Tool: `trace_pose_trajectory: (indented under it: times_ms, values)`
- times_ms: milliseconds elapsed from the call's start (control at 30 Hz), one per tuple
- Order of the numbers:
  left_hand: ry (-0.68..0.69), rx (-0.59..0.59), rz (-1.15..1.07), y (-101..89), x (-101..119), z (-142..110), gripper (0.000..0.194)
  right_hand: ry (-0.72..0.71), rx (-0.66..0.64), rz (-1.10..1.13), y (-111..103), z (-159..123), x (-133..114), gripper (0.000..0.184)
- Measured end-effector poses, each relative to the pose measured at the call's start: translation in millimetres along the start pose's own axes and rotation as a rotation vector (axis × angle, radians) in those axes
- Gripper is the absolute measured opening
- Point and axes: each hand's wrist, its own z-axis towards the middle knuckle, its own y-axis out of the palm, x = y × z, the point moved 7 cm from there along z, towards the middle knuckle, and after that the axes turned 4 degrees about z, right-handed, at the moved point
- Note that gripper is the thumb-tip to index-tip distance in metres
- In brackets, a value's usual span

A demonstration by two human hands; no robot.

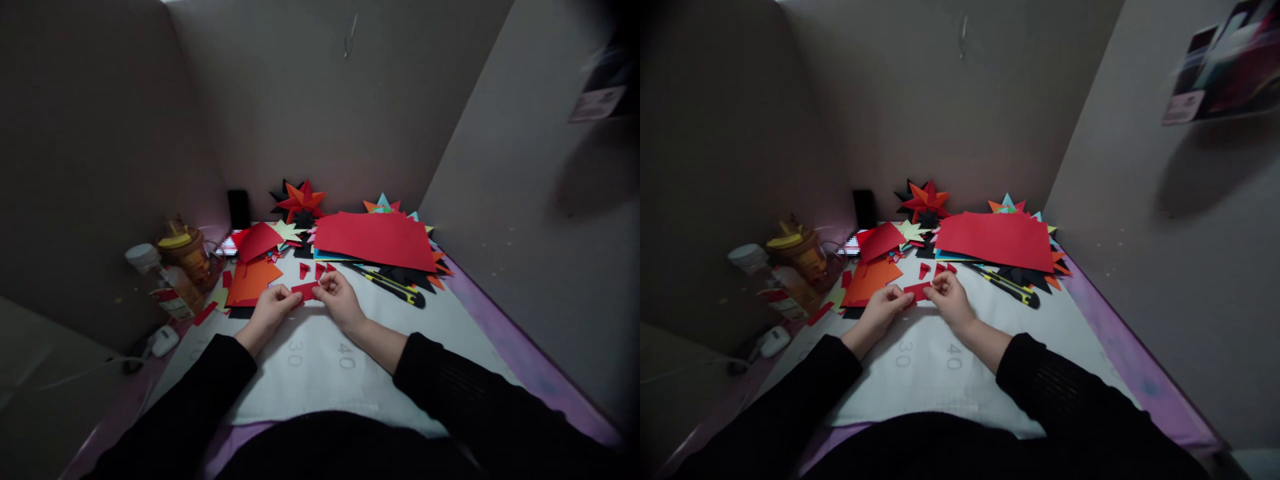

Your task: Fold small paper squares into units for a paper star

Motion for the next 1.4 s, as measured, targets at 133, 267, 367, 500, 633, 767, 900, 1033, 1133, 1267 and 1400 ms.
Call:
trace_pose_trajectory:
  times_ms: [133, 267, 367, 500, 633, 767, 900, 1033, 1133, 1267, 1400]
  values:
    - [-0.017, -0.020, -0.041, 1.0, -1, 0, 0.035, -0.010, -0.002, -0.008, 0, 0, -1, 0.032]
    - [-0.031, -0.022, -0.069, 0.9, -3, 1, 0.033, -0.001, -0.003, 0.008, -1, 0, -1, 0.032]
    - [-0.037, -0.024, -0.096, 1.5, -3, 1, 0.034, 0.003, -0.002, 0.014, -1, 0, 0, 0.031]
    - [-0.044, -0.035, -0.105, 2.7, -2, 0, 0.035, 0.022, -0.006, 0.018, -1, 1, 2, 0.032]
    - [-0.027, -0.036, -0.069, 2.1, -1, 0, 0.035, 0.100, -0.041, -0.003, 1, 0, 8, 0.032]
    - [0.035, 0.044, 0.046, -3.9, 5, -1, 0.032, 0.063, -0.054, -0.088, 2, -1, 4, 0.026]
    - [0.102, 0.094, 0.118, -9.1, 10, -1, 0.028, 0.035, -0.067, -0.143, 0, -1, 3, 0.025]
    - [0.118, 0.132, 0.104, -14.4, 11, -1, 0.025, 0.068, -0.075, -0.139, -2, 0, 8, 0.025]
    - [0.096, 0.156, 0.117, -16.1, 12, -2, 0.024, 0.059, -0.083, -0.124, -1, -1, 8, 0.024]
    - [0.093, 0.181, 0.151, -16.9, 16, -5, 0.023, 0.043, -0.091, -0.105, 0, -1, 8, 0.025]
    - [0.105, 0.145, 0.181, -15.8, 16, -4, 0.026, 0.101, -0.093, -0.071, -1, -2, 15, 0.025]
